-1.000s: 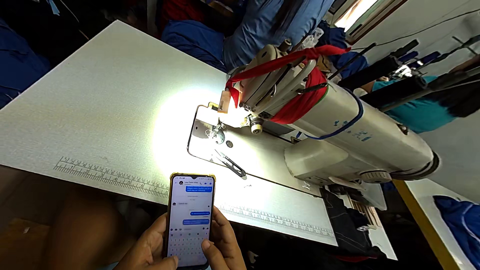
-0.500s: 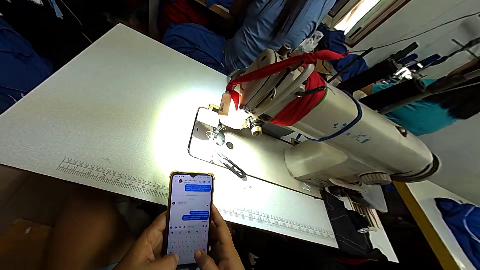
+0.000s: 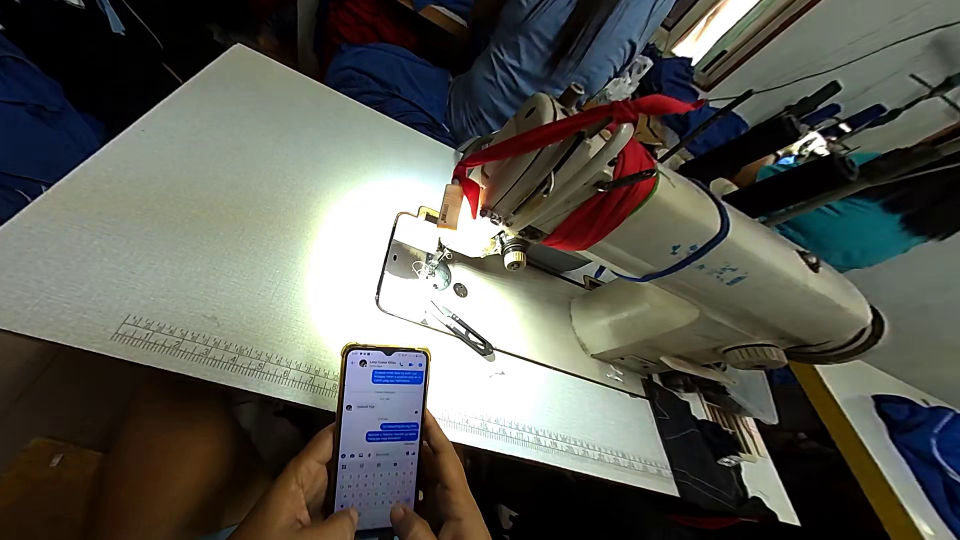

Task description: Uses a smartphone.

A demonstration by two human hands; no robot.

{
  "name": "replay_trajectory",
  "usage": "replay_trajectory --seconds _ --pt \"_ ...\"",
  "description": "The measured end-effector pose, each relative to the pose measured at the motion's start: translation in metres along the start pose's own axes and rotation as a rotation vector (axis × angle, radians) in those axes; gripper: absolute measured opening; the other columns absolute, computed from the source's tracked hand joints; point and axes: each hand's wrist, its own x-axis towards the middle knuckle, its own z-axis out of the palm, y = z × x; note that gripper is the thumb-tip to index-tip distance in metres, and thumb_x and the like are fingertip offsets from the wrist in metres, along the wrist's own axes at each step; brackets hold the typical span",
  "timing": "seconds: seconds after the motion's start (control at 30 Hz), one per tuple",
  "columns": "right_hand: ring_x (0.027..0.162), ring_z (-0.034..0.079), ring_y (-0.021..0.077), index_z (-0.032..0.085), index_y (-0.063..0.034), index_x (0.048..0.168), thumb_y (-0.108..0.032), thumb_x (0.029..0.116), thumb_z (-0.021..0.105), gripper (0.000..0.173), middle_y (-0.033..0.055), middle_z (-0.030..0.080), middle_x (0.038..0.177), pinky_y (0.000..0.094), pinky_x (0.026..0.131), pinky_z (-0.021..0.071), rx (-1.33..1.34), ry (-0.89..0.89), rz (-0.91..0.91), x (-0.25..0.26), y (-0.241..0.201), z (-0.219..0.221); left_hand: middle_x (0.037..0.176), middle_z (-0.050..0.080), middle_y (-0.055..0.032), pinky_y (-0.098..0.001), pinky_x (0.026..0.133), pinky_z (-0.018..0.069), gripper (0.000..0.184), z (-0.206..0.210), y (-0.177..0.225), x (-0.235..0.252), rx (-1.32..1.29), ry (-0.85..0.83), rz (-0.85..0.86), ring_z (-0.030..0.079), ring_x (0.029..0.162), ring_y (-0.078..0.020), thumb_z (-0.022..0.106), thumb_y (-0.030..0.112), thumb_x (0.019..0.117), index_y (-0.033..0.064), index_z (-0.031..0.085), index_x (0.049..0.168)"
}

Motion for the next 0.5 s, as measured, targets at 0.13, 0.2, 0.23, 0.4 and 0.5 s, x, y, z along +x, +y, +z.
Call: replay_trajectory --seconds 0.13,0.2,0.23,0.4,0.5 --pt "0.121 0.063 0.0184 0.003 0.0178 0.153 0.009 0.0886 0.054 0.082 0.0225 0.049 0.145 0.0359 0.09 0.0612 0.002 0.0 -0.011 -0.0004 0.0016 0.0005 0.134 0.064 -0.0064 -0.0348 0.073 0.0642 0.069 -0.0001 -0.0008 -0.0009 -0.003 0.002 0.002 0.071 0.109 -0.021 0.05 -0.019 0.0842 0.0089 0.033 0.144" --pt "0.121 0.063 0.0181 0.004 0.0184 0.153 0.009 0.0882 0.054 0.082 0.0228 0.048 0.145 0.0354 0.091 0.0608 -0.006 -0.001 -0.015 -0.0008 0.0015 0.0007 0.134 0.064 -0.0059 -0.0343 0.074 0.0641 0.069 0.0001 -0.0006 -0.0015 0.003 0.002 0.003 0.07 0.109 -0.0205 0.05 -0.02 0.0841 0.0091 0.032 0.145" --pt "0.122 0.063 0.0183 0.004 0.0185 0.153 0.009 0.0883 0.054 0.082 0.0229 0.048 0.146 0.0356 0.092 0.0605 -0.007 0.0 -0.015 -0.001 0.0013 0.0008 0.134 0.064 -0.0055 -0.0338 0.074 0.064 0.07 0.0004 -0.0004 -0.0017 0.011 0.005 0.004 0.071 0.108 -0.02 0.051 -0.02 0.0839 0.0095 0.032 0.144" --pt "0.122 0.062 0.0186 0.004 0.019 0.152 0.01 0.0874 0.053 0.082 0.023 0.048 0.146 0.036 0.094 0.0598 0.009 -0.004 -0.018 -0.0017 0.0009 0.0016 0.134 0.064 -0.0056 -0.0338 0.075 0.0642 0.07 0.0016 -0.0004 -0.0028 0.02 0.018 0.007 0.071 0.107 -0.0202 0.055 -0.019 0.0846 0.009 0.031 0.144" --pt "0.124 0.061 0.0187 0.004 0.0188 0.153 0.009 0.0877 0.054 0.083 0.0237 0.047 0.147 0.0365 0.096 0.0592 0.004 -0.007 -0.024 -0.0023 0.0004 0.002 0.131 0.065 -0.0047 -0.0309 0.073 0.0634 0.07 0.0041 -0.0011 -0.003 0.036 0.049 0.016 0.071 0.103 -0.0177 0.06 -0.017 0.085 0.0097 0.032 0.143"
